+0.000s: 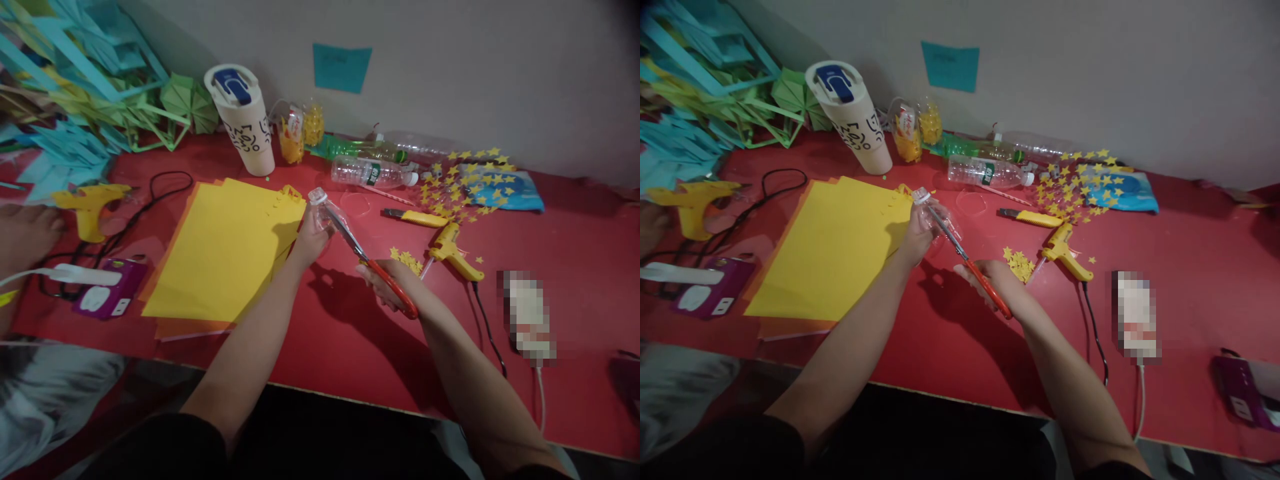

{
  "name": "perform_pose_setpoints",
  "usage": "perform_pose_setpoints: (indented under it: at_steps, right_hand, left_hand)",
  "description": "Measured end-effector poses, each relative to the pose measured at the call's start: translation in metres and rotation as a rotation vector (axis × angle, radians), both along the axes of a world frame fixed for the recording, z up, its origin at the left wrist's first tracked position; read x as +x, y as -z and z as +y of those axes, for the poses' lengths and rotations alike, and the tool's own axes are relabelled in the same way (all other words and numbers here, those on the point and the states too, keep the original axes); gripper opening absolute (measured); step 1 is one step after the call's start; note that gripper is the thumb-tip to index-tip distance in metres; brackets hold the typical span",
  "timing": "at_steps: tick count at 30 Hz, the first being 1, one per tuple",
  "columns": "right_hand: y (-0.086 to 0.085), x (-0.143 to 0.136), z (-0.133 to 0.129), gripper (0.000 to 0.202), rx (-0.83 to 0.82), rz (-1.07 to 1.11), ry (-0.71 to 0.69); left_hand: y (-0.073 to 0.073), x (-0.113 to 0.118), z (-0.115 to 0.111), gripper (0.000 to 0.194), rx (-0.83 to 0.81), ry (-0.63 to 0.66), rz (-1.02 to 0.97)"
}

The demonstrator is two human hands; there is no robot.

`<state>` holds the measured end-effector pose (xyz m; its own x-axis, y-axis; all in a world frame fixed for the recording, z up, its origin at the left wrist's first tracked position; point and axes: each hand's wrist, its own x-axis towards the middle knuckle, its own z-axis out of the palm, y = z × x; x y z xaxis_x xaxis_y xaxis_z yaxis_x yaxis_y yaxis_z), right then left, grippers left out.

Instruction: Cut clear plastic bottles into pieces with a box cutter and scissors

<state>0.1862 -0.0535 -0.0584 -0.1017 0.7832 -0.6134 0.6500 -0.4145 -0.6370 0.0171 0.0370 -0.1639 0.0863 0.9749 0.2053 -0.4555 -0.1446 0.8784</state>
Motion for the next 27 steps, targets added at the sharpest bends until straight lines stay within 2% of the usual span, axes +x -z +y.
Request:
perform_pose_setpoints:
  at_steps: [5,11,15,17,21,24,27]
  right_hand:
    - [-0.005,-0.003,0.001,0.05,-0.025,-0.009,0.011]
    - [-0.002,-0.001,0.0,0.05,-0.032,-0.002,0.03]
    - [0.005,0.003,-0.002,0.054,0.006,0.146,0.041]
    - [0.008,0.004,-0.003,0.056,0.018,0.195,0.02]
    - [0.01,0.006,-0.003,0.057,0.033,0.159,-0.031]
    - [0.007,0.007,-0.002,0.056,0.032,0.131,-0.071]
    - [0.002,0.008,-0.001,0.057,0.044,0.083,-0.15]
  left_hand:
    - [-0.005,0.001,-0.002,0.054,0.004,-0.016,-0.001]
    - [-0.006,0.001,-0.002,0.058,0.0,-0.035,0.005]
    - [-0.002,0.0,0.0,0.056,0.012,-0.027,0.011]
    - [-0.001,0.0,0.0,0.053,0.013,-0.02,0.008]
    - [-0.003,0.002,-0.001,0.051,-0.047,-0.042,0.011]
    - [-0.009,0.003,-0.003,0.053,-0.081,-0.071,-0.001]
    - [-0.017,0.001,-0.005,0.046,-0.122,-0.157,-0.025]
